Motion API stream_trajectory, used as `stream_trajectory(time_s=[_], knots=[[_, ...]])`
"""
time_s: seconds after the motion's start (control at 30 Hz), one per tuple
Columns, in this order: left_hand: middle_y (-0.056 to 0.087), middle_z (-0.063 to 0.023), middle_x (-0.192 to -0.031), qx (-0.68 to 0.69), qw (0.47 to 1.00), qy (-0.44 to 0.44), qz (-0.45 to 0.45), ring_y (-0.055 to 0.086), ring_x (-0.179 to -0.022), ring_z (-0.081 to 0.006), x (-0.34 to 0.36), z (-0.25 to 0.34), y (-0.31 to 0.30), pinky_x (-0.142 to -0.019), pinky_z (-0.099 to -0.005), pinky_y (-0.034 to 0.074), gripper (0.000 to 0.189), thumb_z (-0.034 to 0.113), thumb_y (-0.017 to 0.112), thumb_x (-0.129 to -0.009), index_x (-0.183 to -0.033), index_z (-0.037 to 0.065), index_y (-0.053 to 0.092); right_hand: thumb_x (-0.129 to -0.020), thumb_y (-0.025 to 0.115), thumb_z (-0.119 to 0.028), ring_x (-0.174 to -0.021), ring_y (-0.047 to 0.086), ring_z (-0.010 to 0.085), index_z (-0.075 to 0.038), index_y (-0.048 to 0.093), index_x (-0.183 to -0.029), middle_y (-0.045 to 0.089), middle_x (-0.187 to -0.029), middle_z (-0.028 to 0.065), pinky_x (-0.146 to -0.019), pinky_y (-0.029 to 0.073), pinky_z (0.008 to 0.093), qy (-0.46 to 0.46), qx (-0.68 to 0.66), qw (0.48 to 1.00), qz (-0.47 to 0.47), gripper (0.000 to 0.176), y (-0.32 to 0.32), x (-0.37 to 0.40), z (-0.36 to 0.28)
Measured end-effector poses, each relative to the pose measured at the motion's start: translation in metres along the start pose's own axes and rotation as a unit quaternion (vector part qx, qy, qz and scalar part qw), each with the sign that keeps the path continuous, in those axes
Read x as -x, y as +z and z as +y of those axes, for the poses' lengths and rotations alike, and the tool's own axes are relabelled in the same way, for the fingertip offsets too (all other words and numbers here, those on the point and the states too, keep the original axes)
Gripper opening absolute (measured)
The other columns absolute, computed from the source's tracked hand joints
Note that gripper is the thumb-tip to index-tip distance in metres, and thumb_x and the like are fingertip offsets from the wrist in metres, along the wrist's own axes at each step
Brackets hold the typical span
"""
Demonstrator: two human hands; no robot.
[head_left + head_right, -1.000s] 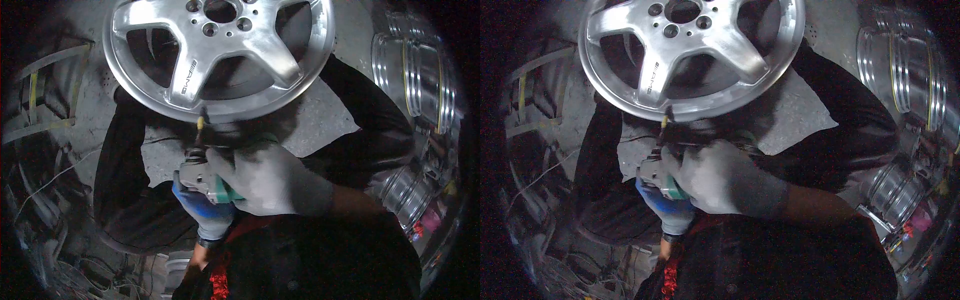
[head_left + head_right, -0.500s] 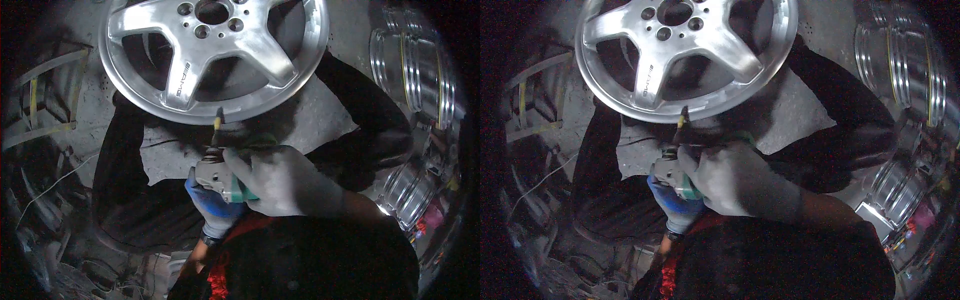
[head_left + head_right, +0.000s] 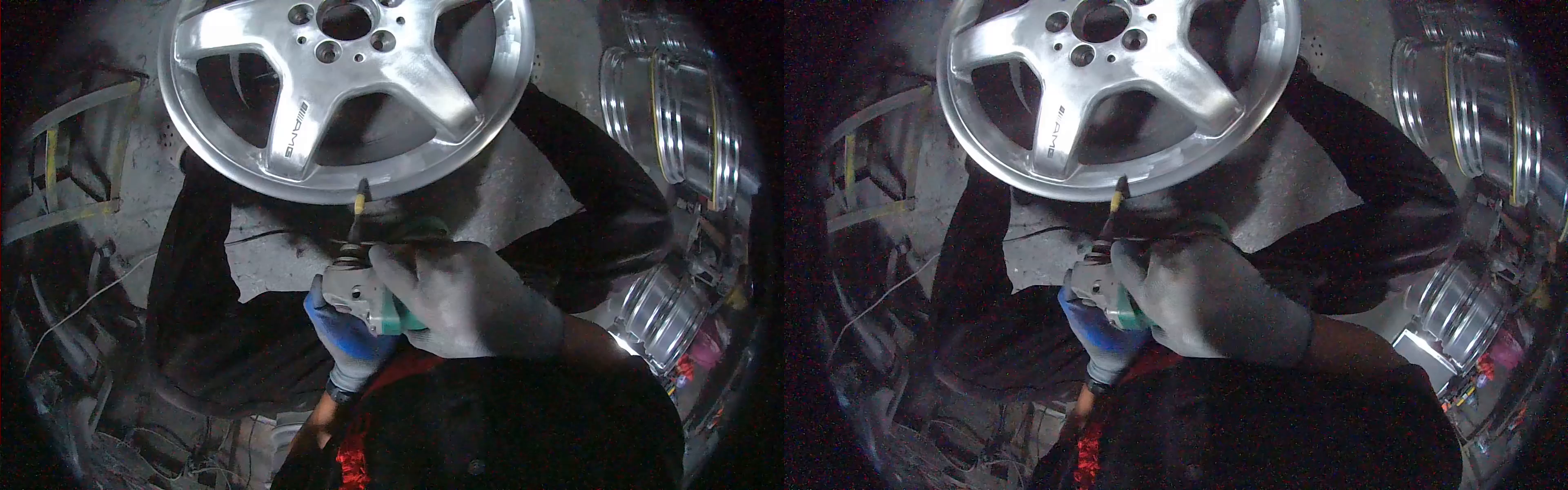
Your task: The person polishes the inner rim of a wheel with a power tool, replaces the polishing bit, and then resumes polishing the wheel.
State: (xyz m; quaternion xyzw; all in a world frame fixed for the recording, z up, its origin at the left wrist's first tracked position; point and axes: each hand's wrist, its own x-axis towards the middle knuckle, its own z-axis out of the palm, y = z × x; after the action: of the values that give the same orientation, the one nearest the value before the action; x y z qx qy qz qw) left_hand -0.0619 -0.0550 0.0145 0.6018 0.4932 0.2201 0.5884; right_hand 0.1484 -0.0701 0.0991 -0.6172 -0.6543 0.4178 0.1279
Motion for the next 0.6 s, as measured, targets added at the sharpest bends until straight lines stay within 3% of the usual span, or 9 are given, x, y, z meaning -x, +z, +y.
stream_trajectory(time_s=[0.07,0.17,0.23,0.33,0.4,0.43,0.47,0.5,0.6], knots=[[0.058,-0.0119,-0.129,0.246,0.956,-0.16,-0.011,0.063,-0.114,-0.0201,-0.002,0.003,0.009,-0.101,-0.0389,0.054,0.061,0.011,0.082,-0.086,-0.135,0.003,0.046,-0.072,0.082,-0.023,-0.093,0.07,0.0372,0.011,0.05,-0.138,0.069,-0.105,0.0218,-0.086,0.053,0.0546,-0.001,-0.013,0.999,0.044,0.082,-0.004,0.006,0.002],[0.059,-0.0105,-0.129,0.339,0.931,-0.129,-0.025,0.063,-0.116,-0.0213,-0.004,0.006,0.022,-0.102,-0.0405,0.056,0.04,0.01,0.066,-0.099,-0.135,0.005,0.049,-0.073,0.082,-0.024,-0.092,0.07,0.0384,0.012,0.049,-0.138,0.069,-0.104,0.0222,-0.086,0.054,0.0524,0.053,-0.014,0.998,-0.011,0.082,-0.011,0.018,0.001],[0.061,-0.0101,-0.127,0.167,0.986,0.0,-0.017,0.063,-0.117,-0.0215,-0.004,0.015,0.022,-0.101,-0.0398,0.056,0.031,0.015,0.058,-0.104,-0.132,0.005,0.053,-0.073,0.082,-0.025,-0.09,0.07,0.038,0.012,0.05,-0.139,0.069,-0.102,0.0223,-0.083,0.054,0.0513,0.039,-0.003,0.999,0.008,0.082,-0.007,0.017,0.002],[0.06,-0.0109,-0.128,0.362,0.921,-0.138,-0.027,0.063,-0.117,-0.0203,-0.006,0.007,0.004,-0.101,-0.0391,0.055,0.043,0.014,0.07,-0.097,-0.134,0.005,0.051,-0.073,0.082,-0.025,-0.086,0.07,0.037,0.012,0.05,-0.139,0.069,-0.098,0.0214,-0.079,0.055,0.0486,0.006,0.008,1.0,0.021,0.081,-0.005,0.005,0.0],[0.059,-0.0109,-0.13,0.592,0.751,-0.285,0.06,0.062,-0.118,-0.0197,-0.003,0.014,-0.004,-0.1,-0.0392,0.055,0.051,0.011,0.075,-0.092,-0.136,0.004,0.048,-0.072,0.082,-0.025,-0.085,0.071,0.0363,0.011,0.051,-0.138,0.069,-0.095,0.0204,-0.078,0.055,0.0471,-0.005,0.007,1.0,0.01,0.081,-0.001,0.001,-0.002],[0.059,-0.0109,-0.13,0.592,0.751,-0.286,0.06,0.062,-0.118,-0.0197,-0.001,0.011,-0.005,-0.1,-0.0392,0.055,0.051,0.011,0.075,-0.092,-0.136,0.004,0.048,-0.072,0.084,-0.026,-0.085,0.07,0.0346,0.01,0.05,-0.141,0.068,-0.1,0.0218,-0.075,0.057,0.0447,-0.017,0.02,1.0,0.014,0.085,0.003,-0.001,-0.001],[0.06,-0.0114,-0.13,0.34,0.922,-0.181,0.044,0.062,-0.118,-0.0202,0.0,0.005,-0.005,-0.104,-0.0392,0.052,0.063,0.01,0.082,-0.084,-0.136,0.003,0.047,-0.071,0.086,-0.028,-0.084,0.07,0.0329,0.009,0.049,-0.143,0.066,-0.105,0.0232,-0.073,0.059,0.0424,-0.031,0.035,0.999,0.02,0.089,0.005,-0.003,-0.001],[0.06,-0.0118,-0.131,0.053,0.997,-0.058,0.023,0.061,-0.119,-0.0206,0.0,0.002,-0.005,-0.107,-0.0393,0.05,0.074,0.009,0.09,-0.076,-0.136,0.001,0.046,-0.071,0.086,-0.028,-0.084,0.07,0.0329,0.009,0.049,-0.143,0.066,-0.105,0.0232,-0.073,0.059,0.0424,-0.032,0.036,0.999,0.02,0.089,0.002,-0.003,-0.001],[0.057,-0.0122,-0.135,0.128,0.988,-0.077,0.03,0.059,-0.122,-0.0203,0.0,0.004,0.01,-0.106,-0.0391,0.05,0.08,0.008,0.091,-0.075,-0.138,0.001,0.042,-0.071,0.086,-0.027,-0.086,0.071,0.0338,0.009,0.05,-0.142,0.067,-0.108,0.0238,-0.074,0.059,0.043,0.012,0.06,0.998,-0.027,0.088,-0.006,0.001,-0.003]])
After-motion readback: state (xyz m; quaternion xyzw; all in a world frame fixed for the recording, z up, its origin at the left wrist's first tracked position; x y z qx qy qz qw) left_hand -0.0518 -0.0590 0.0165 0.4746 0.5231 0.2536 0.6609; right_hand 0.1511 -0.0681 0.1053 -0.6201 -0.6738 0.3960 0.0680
